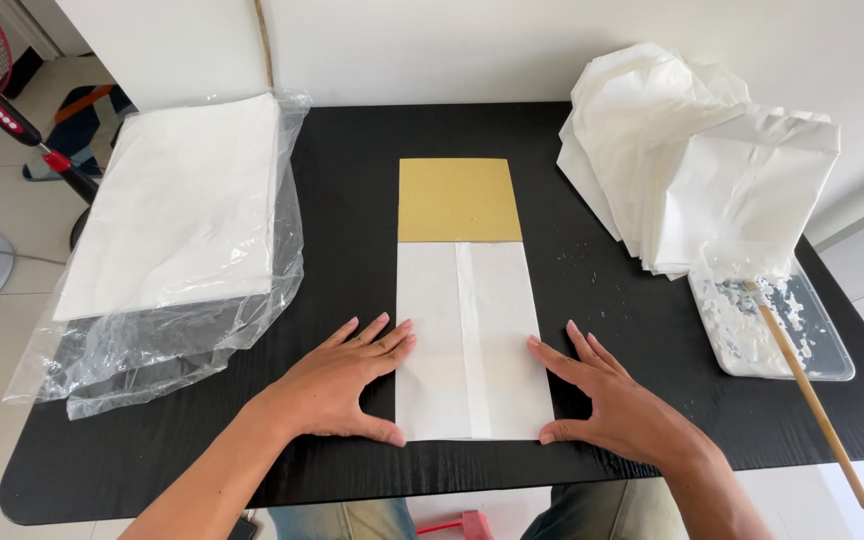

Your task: Folding the bottom of a paper sleeve and applying glue with a brush to seal it, as part of kite assembly.

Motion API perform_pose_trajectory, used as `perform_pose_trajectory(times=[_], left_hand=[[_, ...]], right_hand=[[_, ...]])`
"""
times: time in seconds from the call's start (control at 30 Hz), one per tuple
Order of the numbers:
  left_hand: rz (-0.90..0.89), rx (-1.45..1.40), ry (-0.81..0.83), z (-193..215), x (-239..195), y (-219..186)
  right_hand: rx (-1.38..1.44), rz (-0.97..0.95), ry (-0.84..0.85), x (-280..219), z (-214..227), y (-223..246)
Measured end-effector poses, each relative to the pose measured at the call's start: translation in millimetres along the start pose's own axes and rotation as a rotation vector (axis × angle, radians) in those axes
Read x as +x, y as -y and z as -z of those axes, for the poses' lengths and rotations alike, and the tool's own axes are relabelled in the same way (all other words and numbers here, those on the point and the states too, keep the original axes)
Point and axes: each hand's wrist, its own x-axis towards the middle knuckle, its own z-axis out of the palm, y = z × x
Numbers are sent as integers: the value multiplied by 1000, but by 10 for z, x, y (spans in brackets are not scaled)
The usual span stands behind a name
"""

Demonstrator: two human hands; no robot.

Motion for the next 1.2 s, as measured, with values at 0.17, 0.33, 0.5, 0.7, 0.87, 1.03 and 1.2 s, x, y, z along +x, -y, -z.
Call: perform_pose_trajectory(times=[0.17,0.33,0.5,0.7,0.87,1.03,1.2], left_hand=[[3,8,28,11,-100,-119],[2,-78,14,-211,-301,-322],[-146,166,-431,-811,-198,-476],[-70,179,-522,-724,-175,-710],[-42,44,-381,-461,-174,-799],[-49,-252,-106,-56,-286,-741],[104,-361,49,240,-254,-754]], right_hand=[[-1,38,-30,-44,-129,-88],[-93,94,-64,-209,-550,-170],[-210,683,-532,-173,-945,-210],[-332,787,-874,44,-1210,-233],[-420,697,-938,166,-1220,-120],[-418,641,-961,264,-1225,-113],[-310,651,-863,312,-1069,3]])
